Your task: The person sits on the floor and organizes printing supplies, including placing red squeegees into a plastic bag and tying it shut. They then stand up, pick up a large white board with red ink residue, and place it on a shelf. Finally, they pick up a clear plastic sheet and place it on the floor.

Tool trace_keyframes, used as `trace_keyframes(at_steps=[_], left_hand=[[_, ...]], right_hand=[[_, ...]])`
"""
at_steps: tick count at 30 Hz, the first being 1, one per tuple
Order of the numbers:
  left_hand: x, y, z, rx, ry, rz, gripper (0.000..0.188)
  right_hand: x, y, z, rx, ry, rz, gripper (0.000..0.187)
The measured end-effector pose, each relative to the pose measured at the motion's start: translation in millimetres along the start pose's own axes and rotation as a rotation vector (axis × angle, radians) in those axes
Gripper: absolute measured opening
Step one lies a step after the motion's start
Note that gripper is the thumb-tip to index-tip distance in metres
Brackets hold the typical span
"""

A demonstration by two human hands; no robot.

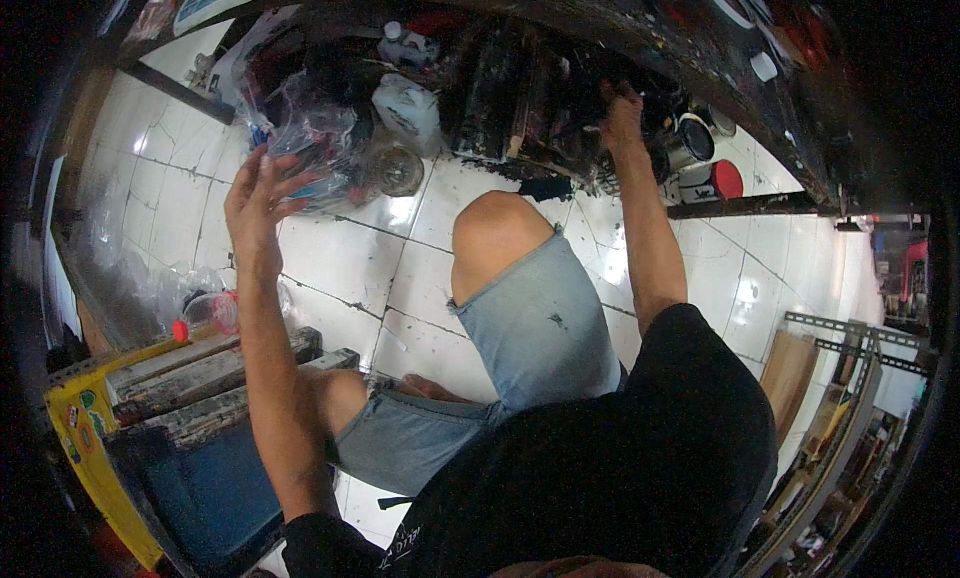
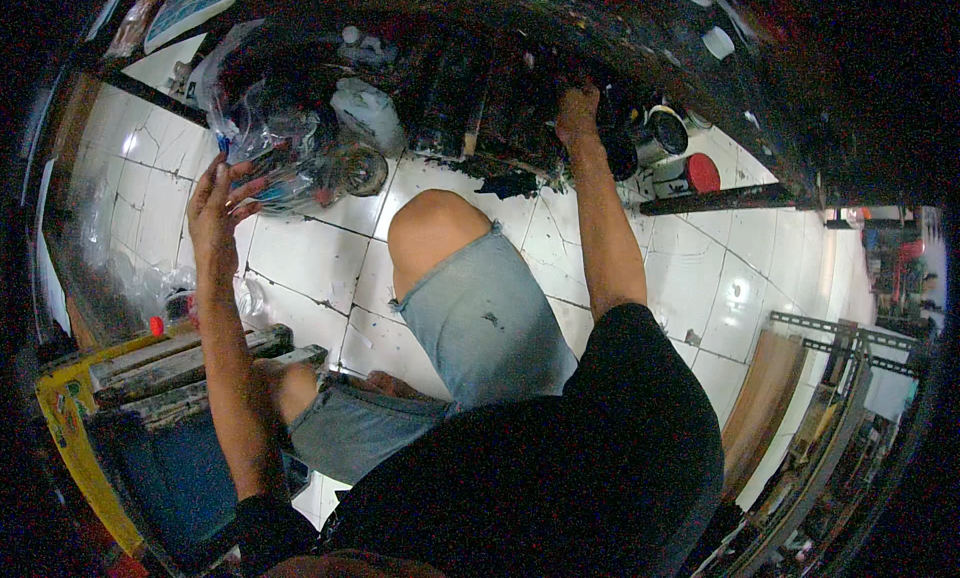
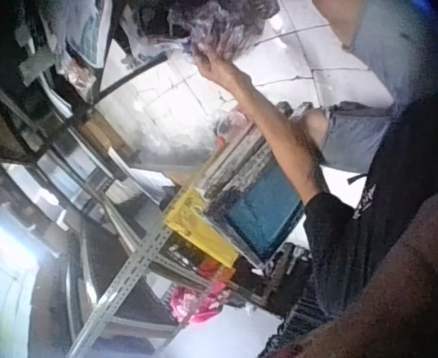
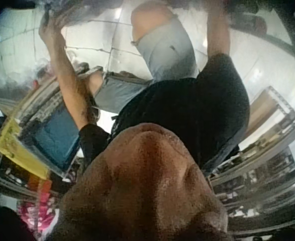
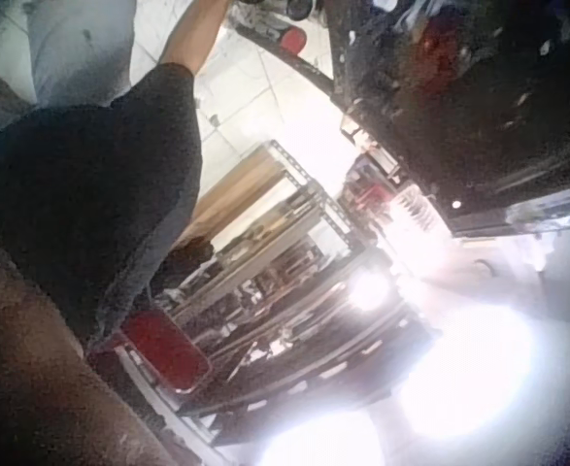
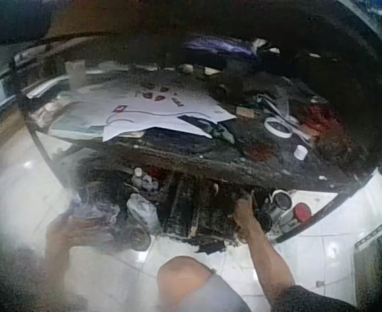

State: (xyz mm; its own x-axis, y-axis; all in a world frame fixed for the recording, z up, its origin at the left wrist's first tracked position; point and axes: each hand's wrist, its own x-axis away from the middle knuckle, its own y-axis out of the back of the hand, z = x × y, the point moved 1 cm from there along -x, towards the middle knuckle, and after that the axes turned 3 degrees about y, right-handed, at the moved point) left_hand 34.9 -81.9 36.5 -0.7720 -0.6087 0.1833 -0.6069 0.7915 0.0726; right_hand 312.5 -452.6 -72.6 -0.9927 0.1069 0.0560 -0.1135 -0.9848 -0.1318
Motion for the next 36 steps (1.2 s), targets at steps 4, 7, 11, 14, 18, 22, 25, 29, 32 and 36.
trace_keyframes(at_steps=[4, 7, 11, 14, 18, 22, 25, 29, 32, 36], left_hand=[[-1, 2, 0, -0.019, 0.02, -0.034, 0.056], [3, -2, -4, -0.023, 0.006, -0.059, 0.06], [-1, 2, -3, -0.084, 0.018, -0.057, 0.059], [-3, 3, 0, -0.114, 0.04, -0.033, 0.058], [3, 7, 1, -0.13, 0.053, -0.06, 0.058], [-10, -8, 0, -0.094, 0.055, 0.01, 0.058], [-2, 2, 3, -0.083, 0.06, -0.039, 0.059], [3, 6, 2, -0.062, 0.044, -0.083, 0.061], [3, 4, -1, -0.06, 0.037, -0.08, 0.061], [0, 2, -1, -0.05, 0.025, -0.049, 0.062]], right_hand=[[-3, 49, -50, -0.478, -0.209, 0.221, 0.032], [76, 38, -18, -0.726, -0.338, 0.274, 0.038], [108, 44, -67, -0.598, -0.422, 0.245, 0.042], [110, 56, -145, 0.428, 0.197, 0.265, 0.036], [138, 43, -164, 1.489, 0.558, 0.406, 0.035], [131, 76, -274, 1.36, 0.481, 0.789, 0.043], [137, 58, -256, 1.101, 0.406, 0.853, 0.044], [127, 20, -140, 0.891, 0.344, 0.675, 0.052], [55, 14, -86, 1.172, 0.508, 0.096, 0.067], [-29, 20, -96, 1.291, 0.603, 0.403, 0.069]])
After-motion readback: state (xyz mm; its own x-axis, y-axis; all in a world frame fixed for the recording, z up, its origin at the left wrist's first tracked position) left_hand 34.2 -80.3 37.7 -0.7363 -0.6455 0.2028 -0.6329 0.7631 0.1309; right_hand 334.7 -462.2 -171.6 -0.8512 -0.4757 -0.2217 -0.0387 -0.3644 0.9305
